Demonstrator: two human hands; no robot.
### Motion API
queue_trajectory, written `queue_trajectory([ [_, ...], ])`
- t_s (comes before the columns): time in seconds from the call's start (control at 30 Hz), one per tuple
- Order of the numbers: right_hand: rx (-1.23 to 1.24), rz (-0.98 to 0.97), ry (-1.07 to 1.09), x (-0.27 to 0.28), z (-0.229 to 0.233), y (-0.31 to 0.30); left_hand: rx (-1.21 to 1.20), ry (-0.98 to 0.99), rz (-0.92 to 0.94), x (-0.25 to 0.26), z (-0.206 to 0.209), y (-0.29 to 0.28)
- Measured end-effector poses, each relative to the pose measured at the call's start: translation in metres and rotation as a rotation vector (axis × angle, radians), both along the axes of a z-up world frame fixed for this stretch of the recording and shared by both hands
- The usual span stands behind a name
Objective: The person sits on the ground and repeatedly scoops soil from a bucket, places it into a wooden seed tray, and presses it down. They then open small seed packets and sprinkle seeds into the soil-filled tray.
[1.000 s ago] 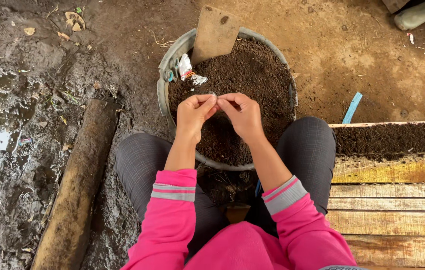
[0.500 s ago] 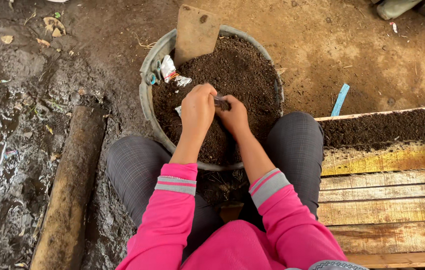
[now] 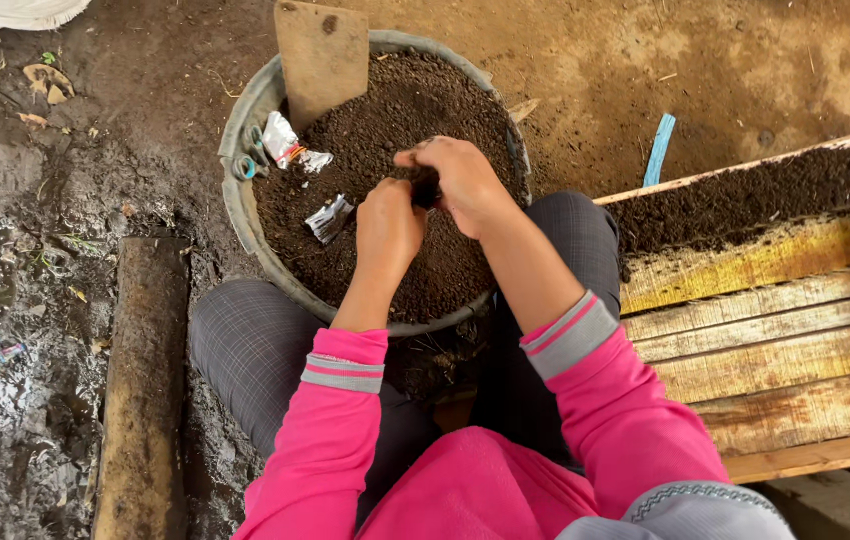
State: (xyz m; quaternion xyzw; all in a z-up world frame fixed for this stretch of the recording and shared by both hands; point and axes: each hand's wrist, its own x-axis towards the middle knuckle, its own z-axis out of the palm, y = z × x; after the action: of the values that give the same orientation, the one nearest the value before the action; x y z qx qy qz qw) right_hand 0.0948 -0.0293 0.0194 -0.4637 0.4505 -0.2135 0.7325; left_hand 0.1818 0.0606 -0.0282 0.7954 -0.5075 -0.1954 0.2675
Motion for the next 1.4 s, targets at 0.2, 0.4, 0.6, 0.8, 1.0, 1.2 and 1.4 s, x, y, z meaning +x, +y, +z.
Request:
queue_trajectory([
  [0.2, -0.782, 0.801, 0.386, -0.028, 0.023, -0.010, 0.107, 0.270, 0.051, 0.017, 0.011, 0.001],
  [0.4, -0.891, 0.411, 0.341, -0.092, -0.006, -0.020, -0.215, 0.325, 0.036, -0.020, 0.094, -0.007],
  [0.6, -1.002, -0.079, 1.089, -0.287, -0.028, -0.032, -0.525, 0.053, -0.636, -0.167, 0.071, -0.069],
  [0.8, -0.525, -0.388, 0.944, -0.304, -0.061, 0.016, -0.493, -0.040, -0.767, -0.281, 0.029, -0.078],
  [1.0, -0.486, 0.023, 1.833, -0.324, -0.190, -0.016, -0.490, 0.001, -0.592, -0.279, 0.018, -0.068],
  [1.2, -1.175, -0.119, 2.166, -0.287, -0.124, 0.010, -0.540, 0.044, -0.483, -0.277, 0.011, -0.064],
  [1.4, -1.068, 0.335, 1.733, -0.287, -0.056, -0.035, -0.422, -0.015, -0.358, -0.103, 0.081, -0.011],
])
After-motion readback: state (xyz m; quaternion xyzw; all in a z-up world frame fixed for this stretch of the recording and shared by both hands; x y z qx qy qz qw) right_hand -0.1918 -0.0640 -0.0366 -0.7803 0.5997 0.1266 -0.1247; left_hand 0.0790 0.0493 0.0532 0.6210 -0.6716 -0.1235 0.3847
